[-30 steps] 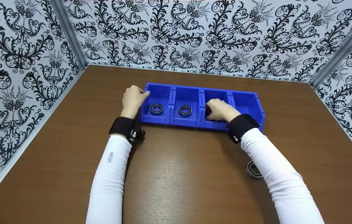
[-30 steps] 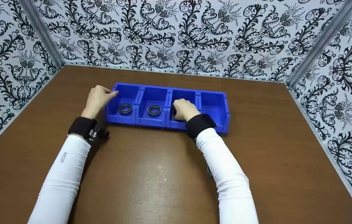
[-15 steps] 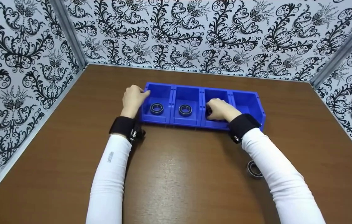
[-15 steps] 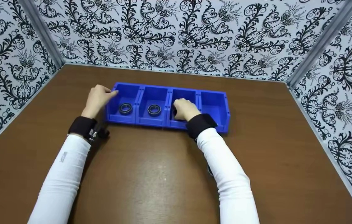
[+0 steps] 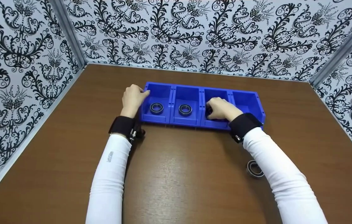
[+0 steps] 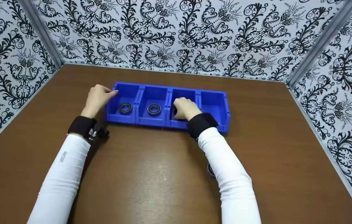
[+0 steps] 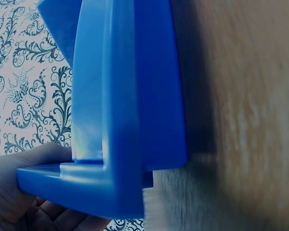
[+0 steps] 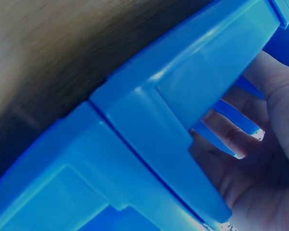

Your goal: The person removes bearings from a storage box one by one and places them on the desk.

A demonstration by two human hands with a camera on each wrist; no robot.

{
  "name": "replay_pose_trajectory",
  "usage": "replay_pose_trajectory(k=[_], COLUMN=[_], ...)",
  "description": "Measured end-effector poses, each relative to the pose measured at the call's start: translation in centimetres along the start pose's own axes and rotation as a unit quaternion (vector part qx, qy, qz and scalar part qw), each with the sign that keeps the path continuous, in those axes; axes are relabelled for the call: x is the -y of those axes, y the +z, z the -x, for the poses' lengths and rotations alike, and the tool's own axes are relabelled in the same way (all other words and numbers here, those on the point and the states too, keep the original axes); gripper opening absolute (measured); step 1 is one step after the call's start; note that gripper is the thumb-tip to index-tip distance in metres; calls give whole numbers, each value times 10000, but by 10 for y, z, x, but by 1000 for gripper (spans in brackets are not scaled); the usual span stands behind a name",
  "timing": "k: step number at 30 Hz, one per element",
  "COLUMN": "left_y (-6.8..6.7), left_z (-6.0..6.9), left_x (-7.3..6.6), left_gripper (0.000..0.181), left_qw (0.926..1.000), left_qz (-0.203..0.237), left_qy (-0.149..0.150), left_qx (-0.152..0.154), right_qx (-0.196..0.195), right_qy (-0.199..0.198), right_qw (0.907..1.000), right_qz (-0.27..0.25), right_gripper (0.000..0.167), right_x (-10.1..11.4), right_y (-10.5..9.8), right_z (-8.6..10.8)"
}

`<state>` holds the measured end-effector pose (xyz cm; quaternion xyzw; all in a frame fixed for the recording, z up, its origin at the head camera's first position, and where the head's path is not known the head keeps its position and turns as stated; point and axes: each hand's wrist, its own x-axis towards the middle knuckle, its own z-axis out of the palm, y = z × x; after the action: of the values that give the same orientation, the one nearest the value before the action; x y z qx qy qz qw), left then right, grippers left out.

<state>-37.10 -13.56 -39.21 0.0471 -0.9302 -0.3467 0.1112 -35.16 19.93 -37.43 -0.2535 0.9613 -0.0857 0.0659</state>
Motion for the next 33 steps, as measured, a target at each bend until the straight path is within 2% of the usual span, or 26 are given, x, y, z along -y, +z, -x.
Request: replay_pose_trajectory(k=[8, 15, 24, 33], left_y=[1, 1, 1, 0], left_z=[1, 0, -2, -1], left_x=[0, 2, 2, 0], left_gripper=[31, 31, 31, 31], left_qw=[10000, 10000, 10000, 10000], left_qz=[36, 36, -38, -21], left_qy=[-15, 40, -1, -21], left_qx=[13, -11, -25, -5], right_qx=[31, 64, 2, 60], right_qy=[90, 51, -90, 53], right_qw=[9999, 9998, 9998, 9998], right_qz=[-97, -167, -161, -195], right_gripper=[11, 33, 29, 44], right_x=[1, 1, 4, 5], right_y=[-3, -8, -17, -22], right_z=[3, 4, 6, 8])
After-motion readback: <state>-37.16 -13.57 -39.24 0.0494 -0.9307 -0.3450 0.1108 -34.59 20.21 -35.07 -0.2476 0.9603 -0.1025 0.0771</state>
